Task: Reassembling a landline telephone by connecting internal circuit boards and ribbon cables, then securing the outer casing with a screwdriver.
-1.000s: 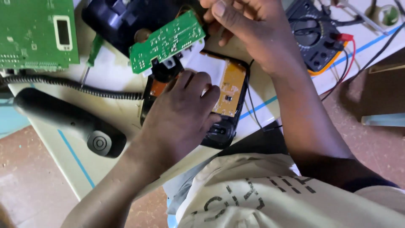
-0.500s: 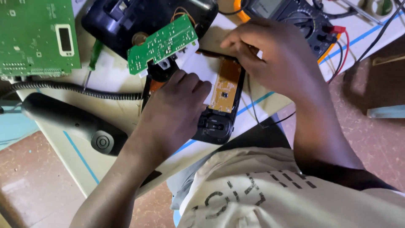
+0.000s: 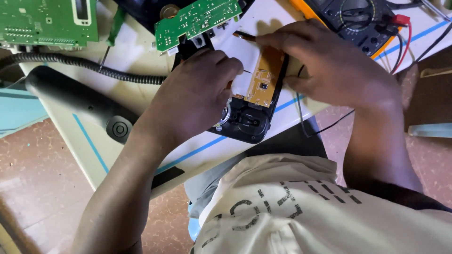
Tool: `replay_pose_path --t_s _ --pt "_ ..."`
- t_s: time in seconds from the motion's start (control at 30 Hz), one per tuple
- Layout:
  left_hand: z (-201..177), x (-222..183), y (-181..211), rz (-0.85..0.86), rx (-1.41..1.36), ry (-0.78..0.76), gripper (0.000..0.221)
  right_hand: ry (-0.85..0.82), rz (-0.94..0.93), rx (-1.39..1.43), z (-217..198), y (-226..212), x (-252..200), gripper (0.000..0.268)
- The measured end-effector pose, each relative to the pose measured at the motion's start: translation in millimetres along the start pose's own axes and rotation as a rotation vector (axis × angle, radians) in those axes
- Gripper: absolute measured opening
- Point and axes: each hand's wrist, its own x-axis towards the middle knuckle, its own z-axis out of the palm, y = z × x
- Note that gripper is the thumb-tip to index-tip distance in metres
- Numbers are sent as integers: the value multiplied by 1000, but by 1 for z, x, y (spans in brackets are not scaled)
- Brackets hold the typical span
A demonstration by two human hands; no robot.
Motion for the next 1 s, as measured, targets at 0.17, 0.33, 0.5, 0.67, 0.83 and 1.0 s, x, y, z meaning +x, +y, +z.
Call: replay_pose_path --t_s 0.17,0.33,0.5,0.67,0.83,1.0 --pt "5 -1 -3 66 42 45 38 38 135 143 2 16 4 85" --pt "0 -2 -7 76 -55 82 47 108 140 453 8 24 -6 78" --pt "-21 -2 2 -37 -497 174 30 376 -30 907 17 40 -6 63" --pt "-24 -3 4 -98 -701 219 25 544 -218 942 22 33 20 61" --pt "-14 -2 -2 -39 -888 302 31 599 -289 1019 14 10 44 61" --pt "-17 1 5 -268 -1262 310 45 692 -199 1016 13 4 57 52"
